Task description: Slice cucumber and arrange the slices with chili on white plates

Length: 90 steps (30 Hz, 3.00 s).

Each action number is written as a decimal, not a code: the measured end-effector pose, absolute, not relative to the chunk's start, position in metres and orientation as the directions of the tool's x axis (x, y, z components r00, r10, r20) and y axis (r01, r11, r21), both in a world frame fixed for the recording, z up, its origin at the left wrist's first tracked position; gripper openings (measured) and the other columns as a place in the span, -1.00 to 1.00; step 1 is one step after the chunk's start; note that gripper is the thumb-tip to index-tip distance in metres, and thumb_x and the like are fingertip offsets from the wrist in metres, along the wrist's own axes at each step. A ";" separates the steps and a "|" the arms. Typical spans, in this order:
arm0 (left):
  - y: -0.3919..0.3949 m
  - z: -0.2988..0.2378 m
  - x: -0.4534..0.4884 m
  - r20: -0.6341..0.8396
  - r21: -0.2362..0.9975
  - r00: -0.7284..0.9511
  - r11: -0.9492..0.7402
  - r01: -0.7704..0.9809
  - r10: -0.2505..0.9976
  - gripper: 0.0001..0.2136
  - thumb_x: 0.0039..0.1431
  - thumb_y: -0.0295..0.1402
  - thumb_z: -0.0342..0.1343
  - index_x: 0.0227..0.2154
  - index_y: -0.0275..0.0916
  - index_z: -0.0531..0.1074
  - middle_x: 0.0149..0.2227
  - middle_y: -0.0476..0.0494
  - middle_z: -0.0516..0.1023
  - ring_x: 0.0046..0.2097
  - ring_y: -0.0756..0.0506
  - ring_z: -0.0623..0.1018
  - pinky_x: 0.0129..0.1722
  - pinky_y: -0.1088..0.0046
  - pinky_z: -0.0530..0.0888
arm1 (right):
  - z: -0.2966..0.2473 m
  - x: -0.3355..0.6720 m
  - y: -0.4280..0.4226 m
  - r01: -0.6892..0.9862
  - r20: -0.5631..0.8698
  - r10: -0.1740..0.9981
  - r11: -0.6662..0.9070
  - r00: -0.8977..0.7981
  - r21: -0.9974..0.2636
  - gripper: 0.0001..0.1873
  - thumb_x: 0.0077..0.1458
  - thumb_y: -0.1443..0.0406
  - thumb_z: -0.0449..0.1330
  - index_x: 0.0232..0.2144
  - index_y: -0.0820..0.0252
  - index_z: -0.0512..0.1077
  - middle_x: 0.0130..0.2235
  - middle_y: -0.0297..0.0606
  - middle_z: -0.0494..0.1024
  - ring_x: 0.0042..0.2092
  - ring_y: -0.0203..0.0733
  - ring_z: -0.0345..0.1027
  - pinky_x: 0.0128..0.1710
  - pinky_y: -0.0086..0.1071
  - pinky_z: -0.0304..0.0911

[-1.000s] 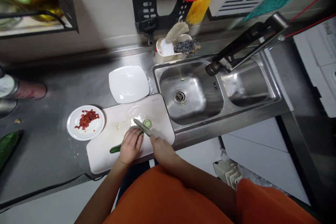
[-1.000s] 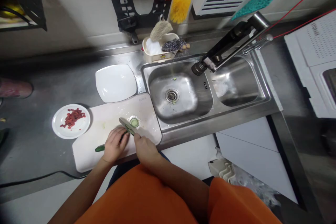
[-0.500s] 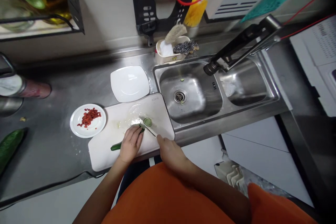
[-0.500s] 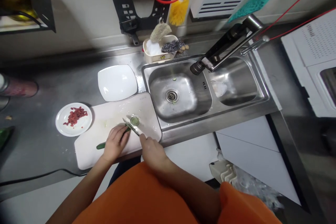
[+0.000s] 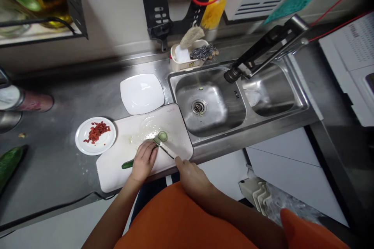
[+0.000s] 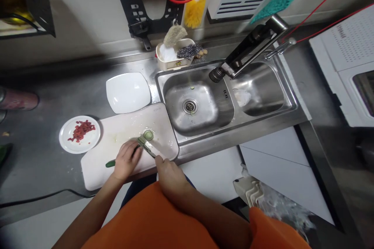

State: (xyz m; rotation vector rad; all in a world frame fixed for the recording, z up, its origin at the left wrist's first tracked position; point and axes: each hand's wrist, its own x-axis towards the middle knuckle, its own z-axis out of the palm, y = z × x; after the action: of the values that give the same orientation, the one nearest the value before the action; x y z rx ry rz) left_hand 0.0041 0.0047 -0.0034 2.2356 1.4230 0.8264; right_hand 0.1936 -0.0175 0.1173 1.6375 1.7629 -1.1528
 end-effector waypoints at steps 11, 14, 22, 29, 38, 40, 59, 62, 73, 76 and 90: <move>0.006 -0.003 0.004 0.273 0.598 0.311 -0.414 0.686 0.910 -0.79 0.17 -0.43 0.03 -0.12 -0.24 0.38 -0.17 -0.20 0.51 -0.06 -0.14 0.48 -0.01 0.19 0.43 | 0.123 0.191 -0.011 0.965 -0.818 0.545 -0.061 -0.181 -0.254 -0.61 0.06 0.56 -0.13 -0.09 0.21 0.24 -0.27 -0.09 0.49 -0.19 -0.05 0.42 -0.32 -0.37 0.22; 0.006 -0.003 0.005 0.284 0.598 0.307 -0.418 0.684 0.909 -0.79 0.16 -0.45 0.05 -0.13 -0.23 0.38 -0.18 -0.19 0.51 -0.08 -0.13 0.48 -0.02 0.20 0.44 | 0.123 0.191 -0.009 0.963 -0.819 0.540 -0.058 -0.193 -0.265 -0.62 0.06 0.56 -0.11 -0.10 0.22 0.24 -0.27 -0.09 0.50 -0.20 -0.05 0.42 -0.33 -0.36 0.22; 0.006 -0.003 0.005 0.284 0.592 0.302 -0.414 0.692 0.910 -0.80 0.17 -0.42 0.03 -0.14 -0.22 0.39 -0.18 -0.20 0.51 -0.09 -0.14 0.49 -0.02 0.18 0.44 | 0.120 0.189 -0.001 0.956 -0.821 0.530 -0.065 -0.210 -0.286 -0.63 0.09 0.55 -0.15 -0.10 0.22 0.24 -0.28 -0.10 0.50 -0.20 -0.08 0.42 -0.34 -0.40 0.20; 0.006 -0.004 0.004 0.270 0.598 0.313 -0.413 0.687 0.911 -0.79 0.17 -0.44 0.04 -0.12 -0.24 0.38 -0.17 -0.19 0.52 -0.07 -0.13 0.48 0.01 0.17 0.42 | 0.112 0.184 0.001 0.960 -0.791 0.578 -0.047 -0.201 -0.277 -0.64 0.11 0.54 -0.16 -0.10 0.22 0.25 -0.27 -0.10 0.50 -0.18 -0.10 0.42 -0.34 -0.42 0.22; 0.006 -0.005 0.003 0.248 0.613 0.323 -0.406 0.678 0.913 -0.79 0.17 -0.44 0.04 -0.13 -0.23 0.39 -0.17 -0.17 0.52 -0.06 -0.12 0.48 0.02 0.19 0.41 | 0.092 0.178 0.004 0.949 -0.761 0.607 -0.036 -0.228 -0.313 -0.60 0.13 0.53 -0.17 -0.04 0.24 0.25 -0.25 -0.10 0.51 -0.18 -0.12 0.42 -0.30 -0.41 0.23; 0.006 -0.005 0.003 0.247 0.613 0.325 -0.407 0.677 0.913 -0.79 0.17 -0.44 0.04 -0.13 -0.23 0.39 -0.17 -0.17 0.53 -0.05 -0.12 0.48 0.03 0.19 0.41 | 0.087 0.177 0.005 0.947 -0.756 0.611 -0.032 -0.234 -0.319 -0.59 0.12 0.54 -0.17 -0.04 0.25 0.25 -0.26 -0.10 0.51 -0.18 -0.11 0.42 -0.29 -0.40 0.23; 0.004 -0.002 0.003 0.196 0.583 0.343 -0.390 0.713 0.919 -0.76 0.20 -0.41 0.00 -0.07 -0.23 0.37 -0.11 -0.20 0.51 -0.02 -0.13 0.46 0.04 0.19 0.40 | 0.058 0.178 -0.003 0.943 -0.690 0.688 -0.022 -0.227 -0.332 -0.56 0.09 0.52 -0.14 0.00 0.22 0.24 -0.26 -0.13 0.51 -0.19 -0.10 0.42 -0.28 -0.37 0.24; 0.003 -0.003 0.001 0.194 0.584 0.342 -0.388 0.713 0.920 -0.73 0.20 -0.39 0.00 -0.03 -0.22 0.36 -0.10 -0.20 0.50 -0.01 -0.14 0.46 0.04 0.17 0.40 | 0.060 0.183 0.000 0.948 -0.705 0.679 -0.043 -0.204 -0.316 -0.57 0.10 0.52 -0.14 -0.01 0.20 0.24 -0.25 -0.13 0.51 -0.18 -0.10 0.42 -0.28 -0.38 0.23; 0.002 -0.005 0.001 0.254 0.606 0.318 -0.407 0.684 0.913 -0.75 0.18 -0.44 0.02 -0.07 -0.23 0.37 -0.13 -0.20 0.50 -0.04 -0.13 0.47 0.00 0.19 0.42 | 0.091 0.183 -0.005 0.957 -0.725 0.660 -0.035 -0.195 -0.289 -0.57 0.08 0.53 -0.13 -0.01 0.21 0.24 -0.26 -0.12 0.50 -0.18 -0.11 0.41 -0.30 -0.40 0.22; 0.003 -0.005 0.002 0.262 0.600 0.320 -0.414 0.684 0.910 -0.77 0.16 -0.46 0.05 -0.10 -0.24 0.37 -0.16 -0.19 0.51 -0.06 -0.13 0.47 0.00 0.20 0.43 | 0.099 0.184 -0.009 0.959 -0.730 0.656 -0.030 -0.193 -0.281 -0.59 0.10 0.53 -0.15 -0.04 0.20 0.25 -0.28 -0.13 0.50 -0.19 -0.11 0.41 -0.33 -0.41 0.21; 0.002 -0.007 0.001 0.250 0.597 0.317 -0.403 0.693 0.915 -0.80 0.19 -0.40 0.01 -0.12 -0.23 0.39 -0.17 -0.19 0.51 -0.06 -0.13 0.47 0.00 0.20 0.42 | 0.108 0.186 -0.017 0.964 -0.794 0.583 -0.064 -0.174 -0.258 -0.63 0.09 0.53 -0.15 -0.09 0.20 0.23 -0.27 -0.10 0.48 -0.19 -0.05 0.42 -0.34 -0.38 0.23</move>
State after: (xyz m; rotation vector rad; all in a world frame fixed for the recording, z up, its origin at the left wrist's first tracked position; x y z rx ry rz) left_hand 0.0008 0.0016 -0.0066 2.2081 1.4310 0.7985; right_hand 0.1858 -0.0172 0.1081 1.6507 1.7729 -1.1407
